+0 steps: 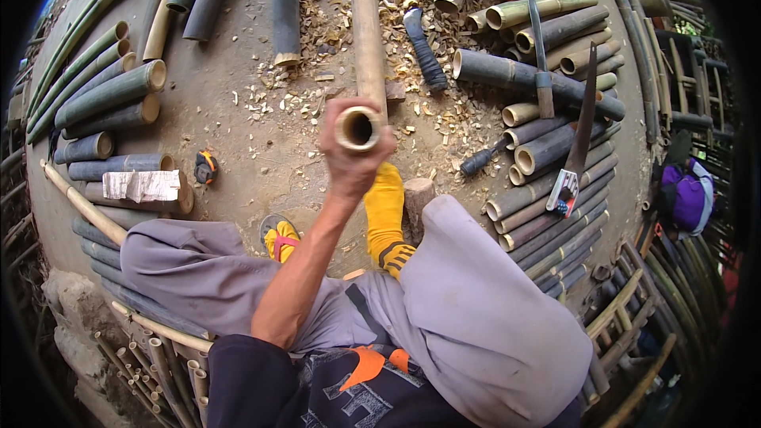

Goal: The person sits on the ground and uses a knife and a wooden mallet to carve and shape bamboo pieces. They repeatedly strike the knife with the mallet to cut and smooth the bamboo, then switch to a chisel to refine the edges.

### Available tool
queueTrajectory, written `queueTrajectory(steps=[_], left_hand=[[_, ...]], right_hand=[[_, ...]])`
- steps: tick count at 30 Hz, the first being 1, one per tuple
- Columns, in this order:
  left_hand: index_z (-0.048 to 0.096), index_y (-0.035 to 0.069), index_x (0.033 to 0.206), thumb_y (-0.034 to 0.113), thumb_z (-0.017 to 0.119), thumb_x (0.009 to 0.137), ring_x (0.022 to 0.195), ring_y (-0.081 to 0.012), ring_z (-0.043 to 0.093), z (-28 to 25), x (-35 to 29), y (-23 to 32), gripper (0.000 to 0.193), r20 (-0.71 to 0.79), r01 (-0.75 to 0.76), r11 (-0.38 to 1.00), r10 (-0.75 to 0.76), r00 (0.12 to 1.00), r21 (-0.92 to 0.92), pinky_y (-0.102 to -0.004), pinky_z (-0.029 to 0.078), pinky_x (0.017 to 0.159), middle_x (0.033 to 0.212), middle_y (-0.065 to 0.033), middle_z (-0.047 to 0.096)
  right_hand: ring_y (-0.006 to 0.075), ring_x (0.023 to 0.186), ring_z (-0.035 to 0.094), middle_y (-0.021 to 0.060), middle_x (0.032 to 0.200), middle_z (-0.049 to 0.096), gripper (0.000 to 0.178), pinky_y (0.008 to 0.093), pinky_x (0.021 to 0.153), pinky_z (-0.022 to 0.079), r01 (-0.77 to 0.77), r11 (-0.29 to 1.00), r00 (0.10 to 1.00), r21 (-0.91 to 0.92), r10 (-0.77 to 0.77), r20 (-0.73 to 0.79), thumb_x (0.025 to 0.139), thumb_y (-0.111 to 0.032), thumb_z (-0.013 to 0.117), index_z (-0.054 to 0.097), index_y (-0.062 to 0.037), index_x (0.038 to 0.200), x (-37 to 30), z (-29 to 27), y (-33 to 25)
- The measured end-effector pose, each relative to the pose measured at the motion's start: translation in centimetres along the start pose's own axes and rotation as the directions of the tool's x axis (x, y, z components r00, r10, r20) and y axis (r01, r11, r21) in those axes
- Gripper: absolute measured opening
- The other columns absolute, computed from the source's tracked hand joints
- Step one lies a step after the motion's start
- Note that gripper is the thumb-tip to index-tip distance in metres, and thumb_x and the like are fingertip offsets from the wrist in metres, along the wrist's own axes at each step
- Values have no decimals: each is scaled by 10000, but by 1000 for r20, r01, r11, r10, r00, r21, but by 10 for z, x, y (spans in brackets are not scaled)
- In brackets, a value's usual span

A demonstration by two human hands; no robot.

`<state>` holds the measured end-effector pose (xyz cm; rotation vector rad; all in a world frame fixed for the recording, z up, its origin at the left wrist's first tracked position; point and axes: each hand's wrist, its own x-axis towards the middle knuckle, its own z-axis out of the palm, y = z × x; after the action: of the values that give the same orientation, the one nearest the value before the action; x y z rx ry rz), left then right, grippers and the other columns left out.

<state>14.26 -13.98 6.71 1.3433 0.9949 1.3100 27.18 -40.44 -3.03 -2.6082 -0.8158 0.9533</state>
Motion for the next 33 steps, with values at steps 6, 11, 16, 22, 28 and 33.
queueTrajectory(steps=[6, 11, 16, 22, 28, 33], left_hand=[[538, 35, 986, 54, 751, 627, 820, -238, 623, 36, 0, 12, 417, 103, -8, 991, -6, 995, 134, -330, 518, 727, 887, -91, 598], [444, 25, 1272, 53, 744, 611, 1096, -286, 546, 2, 7, 3, 726, 419, -52, 986, -21, 908, 160, -386, 443, 969, 1166, -162, 533], [411, 29, 1335, 107, 782, 621, 1159, -299, 534, -22, 2, -22, 808, 355, -25, 969, -65, 933, 244, -383, 431, 1000, 1253, -173, 521], [613, 28, 1096, 129, 806, 622, 967, -317, 639, 8, 15, -36, 522, 516, 17, 986, -103, 851, 168, -382, 517, 832, 1036, -139, 644], [636, 47, 872, 253, 720, 643, 769, -305, 618, 16, 15, -27, 319, 418, -185, 968, 101, 903, 167, -382, 492, 666, 876, -102, 650], [622, 53, 901, 247, 706, 672, 748, -303, 618, 20, 29, -31, 311, 410, -139, 980, 70, 910, 143, -396, 478, 660, 864, -101, 646]], right_hand=[[275, 1021, 600, 183, 1090, 613, 703, 380, 918, 475, -17, 1000, 999, 1, 16, 35, 741, -173, 735, 433, -21, 1358, 8, -6, -3], [269, 1001, 608, 176, 1065, 623, 666, 376, 905, 483, 27, 980, 1000, 199, -29, 10, 750, -166, 729, 459, -12, 1339, 25, -38, -35], [221, 949, 611, 143, 988, 633, 369, 344, 863, 487, 432, 665, 899, 609, -373, -230, 807, -128, 667, 598, 44, 1126, 57, -91, -156], [233, 893, 632, 140, 925, 655, 199, 342, 889, 459, 655, 412, 625, 633, -767, -148, 785, -147, 639, 654, 26, 882, 76, -111, -267], [201, 743, 595, 89, 722, 631, 126, 326, 770, 439, 413, 355, 616, 839, -787, 30, 774, -112, 570, 612, -6, 721, 73, -105, -273], [205, 705, 597, 81, 689, 629, 146, 327, 747, 448, 337, 431, 644, 837, -754, 129, 778, -109, 555, 603, 0, 692, 91, -104, -280]])
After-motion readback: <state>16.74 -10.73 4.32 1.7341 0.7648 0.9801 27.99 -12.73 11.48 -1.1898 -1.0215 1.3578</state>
